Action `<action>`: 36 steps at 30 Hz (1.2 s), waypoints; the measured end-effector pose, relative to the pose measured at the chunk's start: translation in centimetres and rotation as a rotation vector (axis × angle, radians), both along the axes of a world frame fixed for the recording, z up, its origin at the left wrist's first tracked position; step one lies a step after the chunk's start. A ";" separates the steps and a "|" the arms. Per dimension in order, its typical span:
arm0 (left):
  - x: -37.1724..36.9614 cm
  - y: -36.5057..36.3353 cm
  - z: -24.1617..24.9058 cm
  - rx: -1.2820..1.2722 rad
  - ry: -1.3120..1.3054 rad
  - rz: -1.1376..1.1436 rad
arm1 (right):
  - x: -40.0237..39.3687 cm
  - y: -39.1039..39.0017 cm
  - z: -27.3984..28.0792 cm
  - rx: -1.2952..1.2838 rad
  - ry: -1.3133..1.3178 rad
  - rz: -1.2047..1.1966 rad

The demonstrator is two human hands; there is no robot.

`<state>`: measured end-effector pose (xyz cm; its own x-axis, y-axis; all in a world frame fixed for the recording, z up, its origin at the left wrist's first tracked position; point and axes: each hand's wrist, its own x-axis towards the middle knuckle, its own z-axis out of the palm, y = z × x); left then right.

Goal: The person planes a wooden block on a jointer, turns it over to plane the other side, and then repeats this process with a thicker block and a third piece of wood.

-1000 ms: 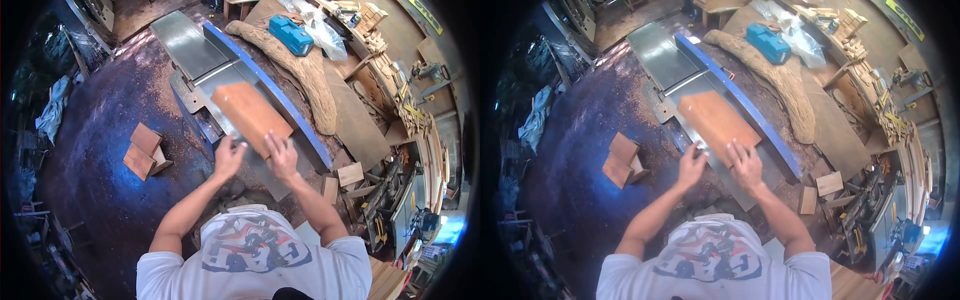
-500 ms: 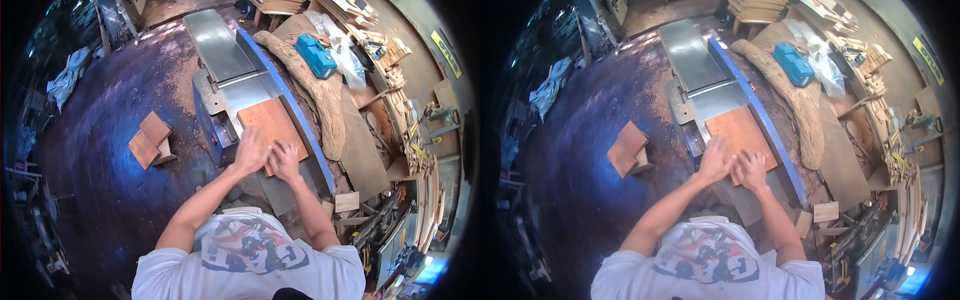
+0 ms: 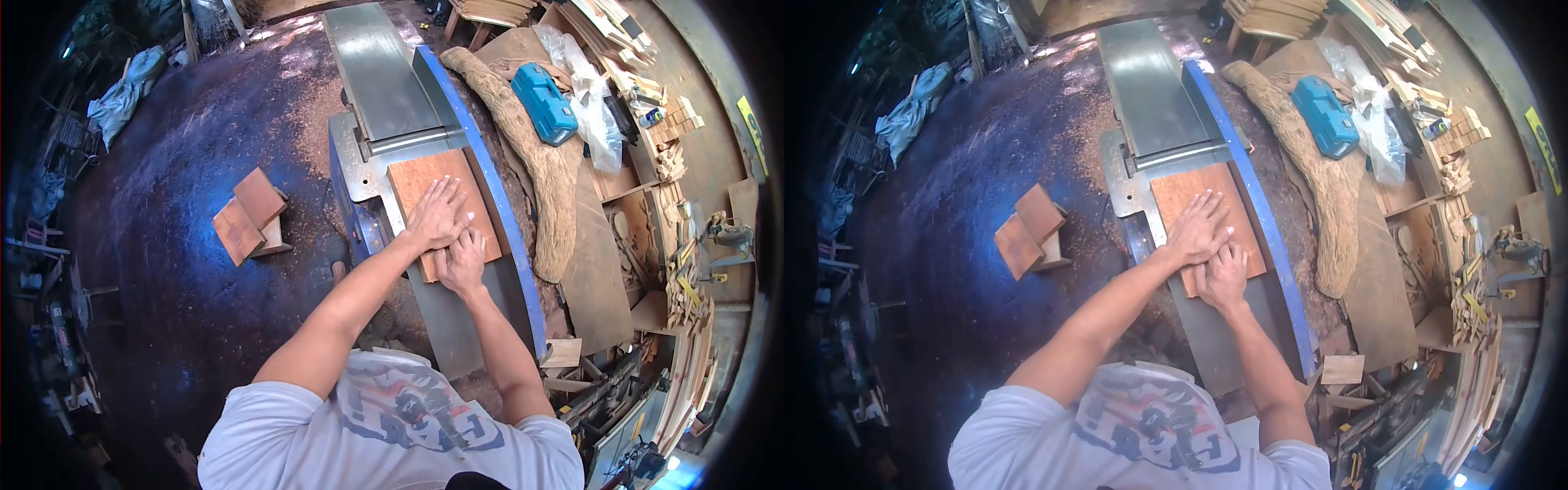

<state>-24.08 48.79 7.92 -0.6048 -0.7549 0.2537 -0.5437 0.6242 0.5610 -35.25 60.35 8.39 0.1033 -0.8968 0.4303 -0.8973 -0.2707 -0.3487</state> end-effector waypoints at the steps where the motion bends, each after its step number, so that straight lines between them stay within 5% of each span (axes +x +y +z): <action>1: 0.0 -0.7 0.1 -0.010 -0.007 0.001 | 0.2 -0.5 -0.1 -0.020 -0.008 0.001; 36: 2.5 -12.1 0.1 -0.057 -0.138 -0.011 | 1.5 -13.0 -0.3 -0.038 -0.050 0.037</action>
